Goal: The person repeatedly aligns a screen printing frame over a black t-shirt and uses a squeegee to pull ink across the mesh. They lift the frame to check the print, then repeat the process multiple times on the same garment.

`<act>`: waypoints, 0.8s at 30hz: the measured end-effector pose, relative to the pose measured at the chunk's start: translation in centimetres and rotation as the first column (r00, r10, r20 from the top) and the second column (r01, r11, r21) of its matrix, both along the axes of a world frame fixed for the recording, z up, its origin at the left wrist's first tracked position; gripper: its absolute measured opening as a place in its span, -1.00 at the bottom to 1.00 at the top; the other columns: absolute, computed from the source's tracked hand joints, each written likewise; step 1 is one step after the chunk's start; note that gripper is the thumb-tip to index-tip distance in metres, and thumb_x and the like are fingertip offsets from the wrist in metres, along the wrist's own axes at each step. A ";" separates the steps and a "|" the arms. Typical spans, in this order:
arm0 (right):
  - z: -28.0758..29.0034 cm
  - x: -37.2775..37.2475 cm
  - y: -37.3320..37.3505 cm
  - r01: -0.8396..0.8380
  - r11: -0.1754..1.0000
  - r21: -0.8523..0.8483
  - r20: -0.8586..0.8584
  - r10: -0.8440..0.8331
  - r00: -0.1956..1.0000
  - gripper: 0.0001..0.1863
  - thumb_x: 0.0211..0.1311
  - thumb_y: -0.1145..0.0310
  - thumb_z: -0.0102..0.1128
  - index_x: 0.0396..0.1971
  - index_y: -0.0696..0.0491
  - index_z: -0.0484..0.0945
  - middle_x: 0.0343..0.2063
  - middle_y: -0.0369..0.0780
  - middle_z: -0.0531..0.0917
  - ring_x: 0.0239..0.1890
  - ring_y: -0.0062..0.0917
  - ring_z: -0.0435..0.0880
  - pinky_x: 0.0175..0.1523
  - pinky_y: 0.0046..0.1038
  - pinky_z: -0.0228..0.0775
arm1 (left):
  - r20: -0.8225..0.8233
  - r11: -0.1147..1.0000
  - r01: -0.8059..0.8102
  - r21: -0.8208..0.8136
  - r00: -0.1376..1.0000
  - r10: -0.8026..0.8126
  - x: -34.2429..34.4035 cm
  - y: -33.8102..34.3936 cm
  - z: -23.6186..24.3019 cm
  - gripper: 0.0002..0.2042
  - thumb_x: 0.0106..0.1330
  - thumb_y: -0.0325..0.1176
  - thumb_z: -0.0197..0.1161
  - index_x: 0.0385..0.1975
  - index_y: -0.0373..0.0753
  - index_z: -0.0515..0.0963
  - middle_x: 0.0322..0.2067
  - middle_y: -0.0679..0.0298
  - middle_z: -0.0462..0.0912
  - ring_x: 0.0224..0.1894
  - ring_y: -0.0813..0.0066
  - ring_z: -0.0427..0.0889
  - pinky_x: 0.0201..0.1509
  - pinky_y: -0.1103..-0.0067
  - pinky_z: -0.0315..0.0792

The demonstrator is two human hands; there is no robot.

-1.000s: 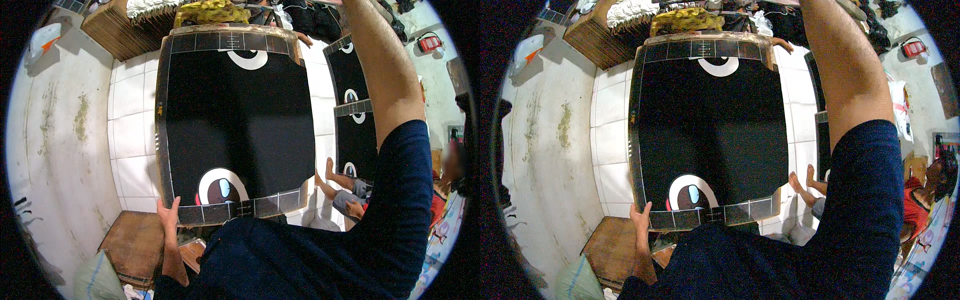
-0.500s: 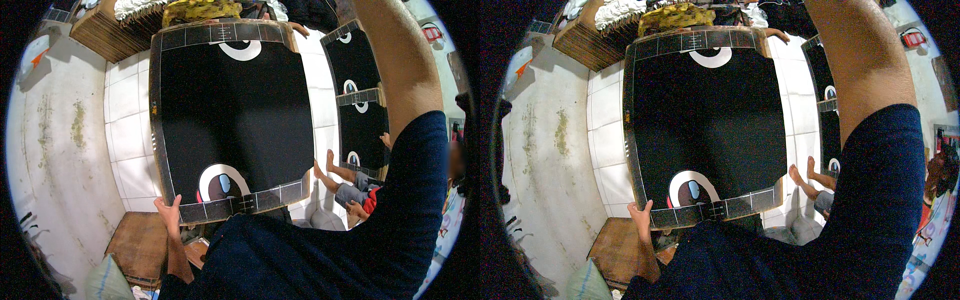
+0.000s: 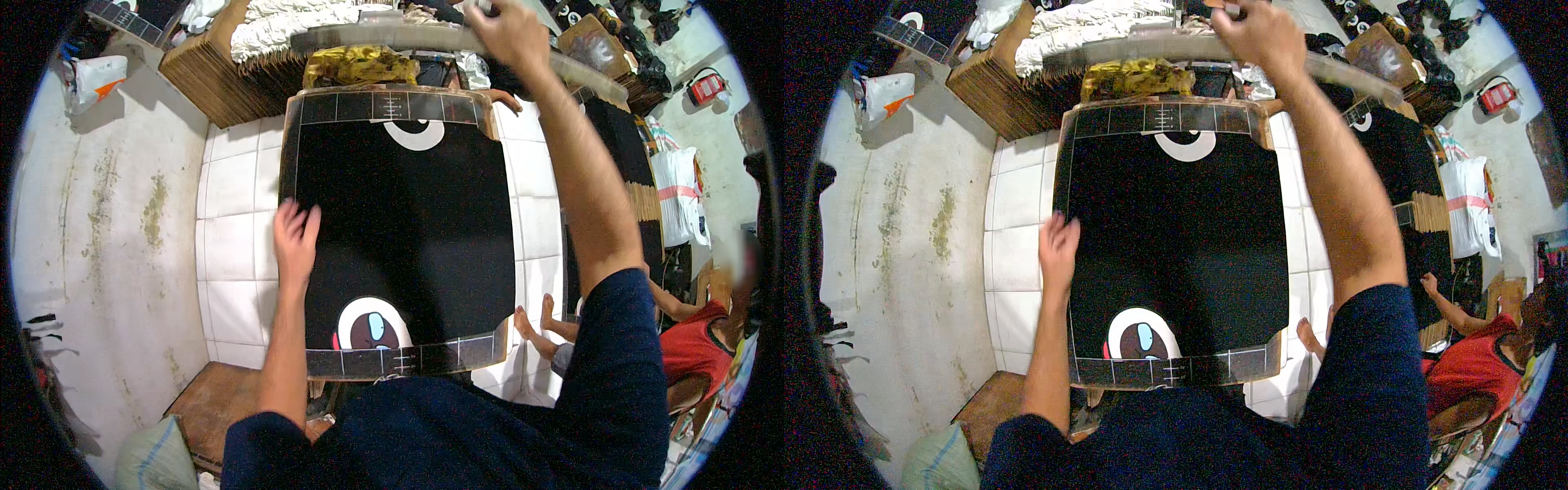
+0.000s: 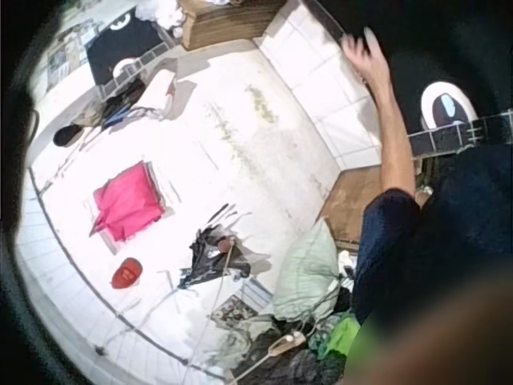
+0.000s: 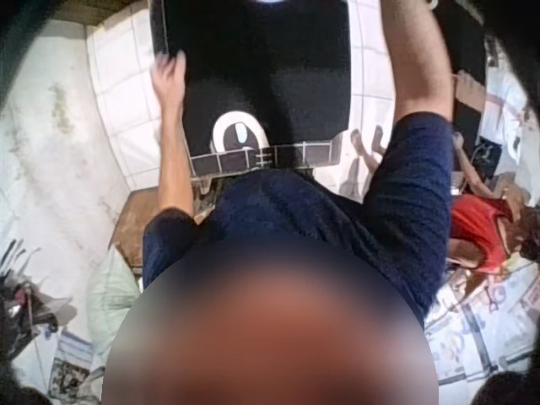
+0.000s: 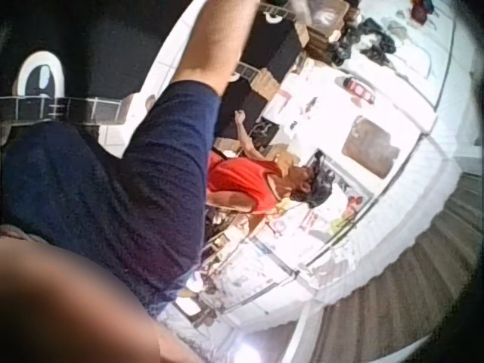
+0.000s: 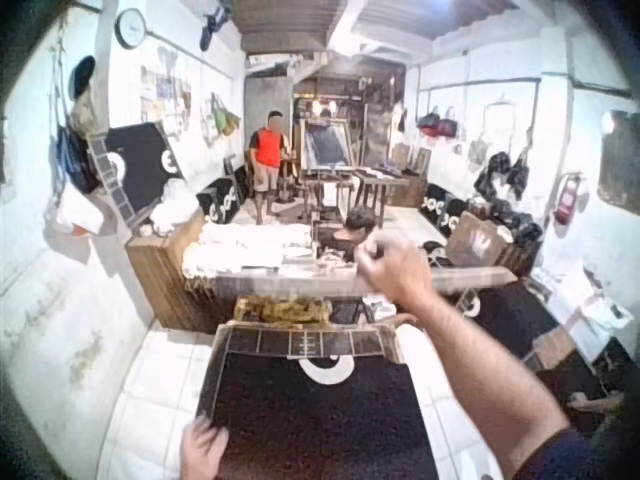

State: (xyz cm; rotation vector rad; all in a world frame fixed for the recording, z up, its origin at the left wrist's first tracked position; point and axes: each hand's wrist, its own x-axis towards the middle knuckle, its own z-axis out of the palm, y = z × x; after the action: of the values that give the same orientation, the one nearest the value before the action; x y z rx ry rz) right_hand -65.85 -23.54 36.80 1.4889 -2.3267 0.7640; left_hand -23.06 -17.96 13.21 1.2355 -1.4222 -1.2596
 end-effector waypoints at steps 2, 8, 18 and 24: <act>-4.7 0.8 1.8 -0.004 1.000 0.009 -0.084 0.004 0.996 -0.42 0.21 -0.24 0.21 -0.09 -0.01 0.73 -0.14 -0.07 0.75 -0.06 -0.16 0.75 0.01 -0.17 0.60 | -0.533 0.976 0.144 0.165 0.845 -0.034 -6.3 -4.1 5.3 -0.23 0.49 0.01 0.21 0.47 -0.41 0.12 0.42 -0.11 0.27 0.43 0.04 0.34 0.50 0.15 0.23; -20.9 5.0 10.0 -0.264 0.964 -0.041 -0.032 0.263 0.964 -0.69 0.12 0.09 0.47 -0.29 -0.01 0.68 -0.37 -0.21 0.69 -0.26 -0.32 0.68 -0.08 -0.23 0.43 | -0.613 0.701 0.111 0.704 0.594 0.521 -14.0 -5.4 4.7 -0.11 0.36 0.39 -0.02 0.53 -0.14 0.15 0.52 0.08 0.13 0.56 0.03 0.09 0.60 0.00 -0.09; -29.9 1.8 6.4 -0.346 0.822 0.453 0.199 0.286 0.938 -0.74 0.15 0.29 0.40 -0.15 -0.06 0.65 -0.25 -0.19 0.76 -0.09 -0.24 0.73 -0.05 -0.09 0.43 | 0.578 0.914 0.025 -0.404 0.782 0.234 -8.1 -2.3 -11.3 0.09 0.00 0.16 0.63 0.43 -0.39 0.22 0.29 -0.12 0.40 0.35 -0.04 0.39 0.45 0.17 0.26; -25.9 -1.3 0.6 -0.345 0.854 0.389 0.230 0.272 0.934 -0.74 0.11 0.25 0.49 -0.22 0.00 0.70 -0.30 -0.15 0.80 -0.19 -0.19 0.79 -0.09 -0.16 0.58 | 0.750 0.902 0.216 -0.375 0.643 0.158 -7.8 -2.4 -12.8 0.28 -0.10 0.24 0.63 0.54 -0.35 0.02 0.44 -0.13 0.25 0.47 -0.05 0.24 0.54 0.07 0.08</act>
State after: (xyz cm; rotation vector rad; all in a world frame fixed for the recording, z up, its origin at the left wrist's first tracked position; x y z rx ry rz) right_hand -67.17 -22.98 10.88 2.1027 -2.5247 0.4796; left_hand -30.86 -20.41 0.37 1.4926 -2.1920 -0.3166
